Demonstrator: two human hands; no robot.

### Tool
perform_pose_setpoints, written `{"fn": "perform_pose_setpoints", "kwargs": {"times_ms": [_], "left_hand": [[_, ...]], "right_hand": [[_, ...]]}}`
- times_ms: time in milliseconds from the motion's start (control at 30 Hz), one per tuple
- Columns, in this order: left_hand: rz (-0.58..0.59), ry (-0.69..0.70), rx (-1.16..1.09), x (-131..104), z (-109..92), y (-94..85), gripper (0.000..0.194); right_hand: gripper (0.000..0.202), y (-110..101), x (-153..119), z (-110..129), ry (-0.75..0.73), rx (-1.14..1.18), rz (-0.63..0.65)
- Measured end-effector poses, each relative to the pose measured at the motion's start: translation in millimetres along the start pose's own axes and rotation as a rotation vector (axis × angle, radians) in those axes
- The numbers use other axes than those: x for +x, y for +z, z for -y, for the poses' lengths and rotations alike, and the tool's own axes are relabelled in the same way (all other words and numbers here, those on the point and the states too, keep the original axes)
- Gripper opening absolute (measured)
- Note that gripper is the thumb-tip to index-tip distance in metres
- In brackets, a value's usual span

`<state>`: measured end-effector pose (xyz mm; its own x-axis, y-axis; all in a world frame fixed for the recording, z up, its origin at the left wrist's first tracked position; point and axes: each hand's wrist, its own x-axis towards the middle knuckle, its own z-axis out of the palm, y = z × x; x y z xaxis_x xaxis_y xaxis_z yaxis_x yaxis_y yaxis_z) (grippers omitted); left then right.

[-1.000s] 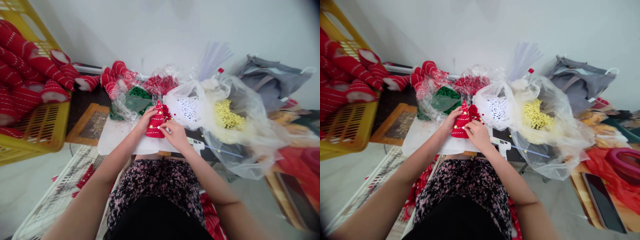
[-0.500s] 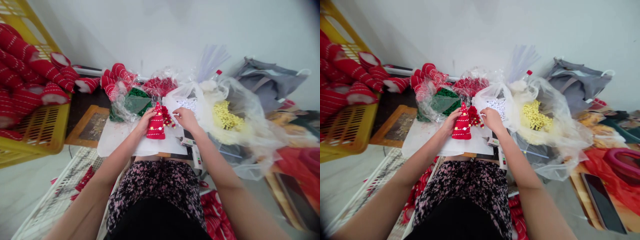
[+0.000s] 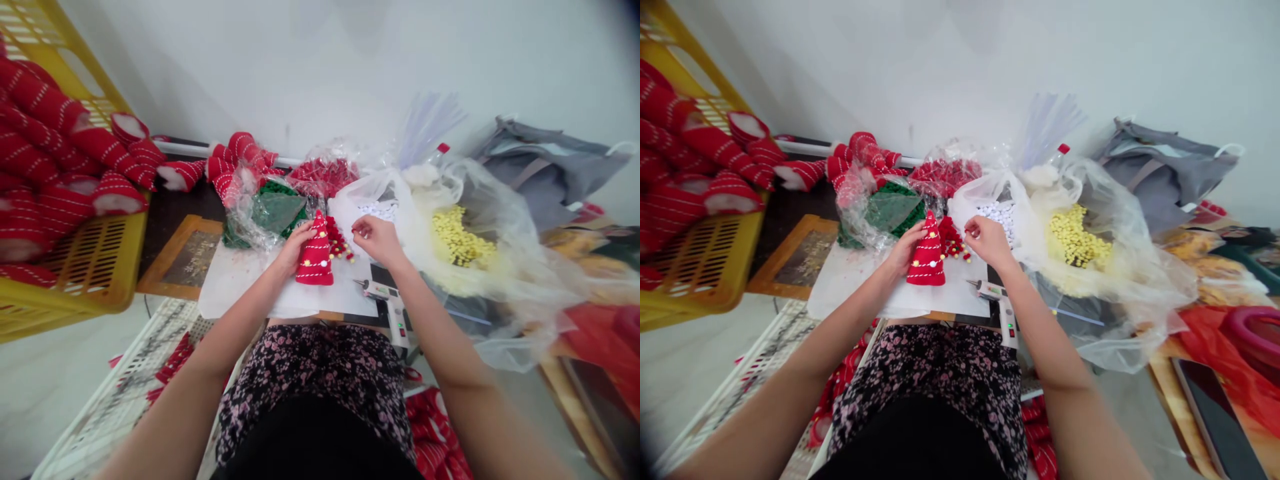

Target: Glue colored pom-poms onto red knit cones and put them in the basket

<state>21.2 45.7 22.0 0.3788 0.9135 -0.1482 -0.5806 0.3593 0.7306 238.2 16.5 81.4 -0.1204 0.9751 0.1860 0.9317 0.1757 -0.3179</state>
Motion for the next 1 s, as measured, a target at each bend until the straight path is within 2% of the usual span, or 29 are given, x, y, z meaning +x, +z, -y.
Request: {"fn": "perform_pose_setpoints", "kwargs": {"times_ms": [100, 167, 233, 333, 467, 567, 700, 867, 1000], "left_hand": [[0.024, 0.018, 0.023, 1, 2, -0.8, 0.048], [0.028, 0.038, 0.037, 3, 4, -2.2, 0.047], [0.019, 0.049, 0.04, 3, 5, -3.5, 0.046], [0.019, 0.032, 0.037, 2, 5, -4.4, 0.046], [0.014, 0.004, 0.066, 0, 6, -4.2, 0.046], [-0.024, 0.041, 0.109, 1, 10, -4.0, 0.042], [-0.008, 0.106, 0.166, 3, 15, -4.4, 0.036], [-0.021, 0.121, 0.207, 3, 14, -3.3, 0.037], [-0.035, 0.082, 0.157, 0, 11, -0.5, 0.039]], "right_hand": [[0.016, -1, -11, 23, -0.168, 0.388, -0.129], [0.014, 0, -16, 38, -0.294, 0.482, -0.134], [0.015, 0, -17, 46, -0.352, 0.496, -0.134], [0.018, 0, -14, 44, -0.322, 0.511, -0.136], [0.017, 4, -10, 31, -0.253, 0.637, -0.066], [0.017, 9, -13, 29, -0.236, 0.696, -0.022], [0.018, 12, -16, 35, -0.256, 0.655, 0.014], [0.015, 12, -15, 39, -0.324, 0.534, 0.049], [0.014, 8, -16, 35, -0.336, 0.497, -0.039]]}}
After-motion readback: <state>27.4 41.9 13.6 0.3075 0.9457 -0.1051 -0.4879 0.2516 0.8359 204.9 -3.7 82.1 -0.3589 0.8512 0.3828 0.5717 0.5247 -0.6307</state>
